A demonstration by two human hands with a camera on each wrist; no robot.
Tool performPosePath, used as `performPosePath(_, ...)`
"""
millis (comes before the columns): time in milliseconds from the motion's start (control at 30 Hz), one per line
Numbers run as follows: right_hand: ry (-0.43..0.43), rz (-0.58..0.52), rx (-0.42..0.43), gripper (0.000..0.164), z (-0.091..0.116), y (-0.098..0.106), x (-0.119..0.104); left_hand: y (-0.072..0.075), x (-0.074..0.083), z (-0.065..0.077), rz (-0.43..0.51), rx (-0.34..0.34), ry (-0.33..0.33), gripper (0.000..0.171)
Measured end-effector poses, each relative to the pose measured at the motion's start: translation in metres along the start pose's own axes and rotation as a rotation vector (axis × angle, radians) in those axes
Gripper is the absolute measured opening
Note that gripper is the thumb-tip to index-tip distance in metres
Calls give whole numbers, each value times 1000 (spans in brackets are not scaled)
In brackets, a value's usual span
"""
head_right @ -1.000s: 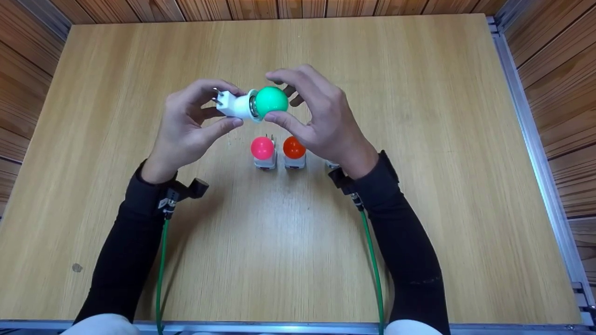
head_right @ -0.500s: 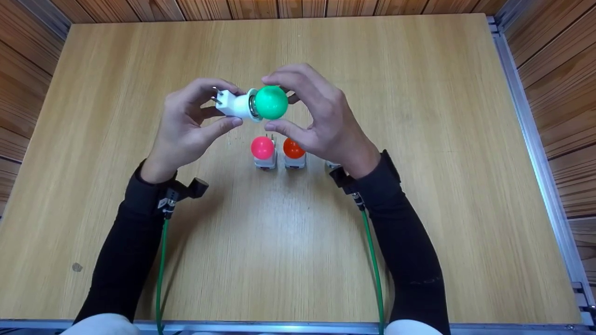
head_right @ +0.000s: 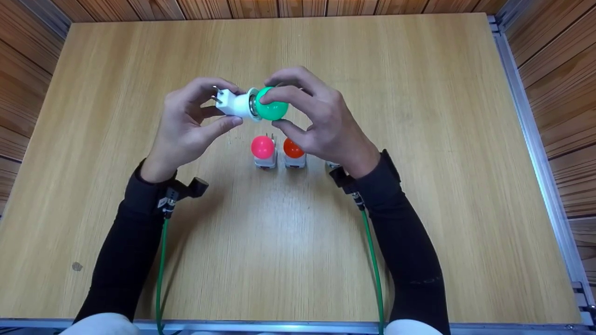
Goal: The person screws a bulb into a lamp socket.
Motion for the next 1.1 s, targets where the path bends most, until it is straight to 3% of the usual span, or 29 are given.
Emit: performPosePath(1100,-45,-20,-61,50,3,1,2,1,-1,0,8,5,-3,39)
Point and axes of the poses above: each hand's wrist, its own z-axis away from the middle knuckle, its own y-axis out of the back of the hand, x = y × z, the point moved 3 cm from there along -z, towards the middle knuckle, and after that the axes turned 15 degrees about -x, right-handed, at the moved point
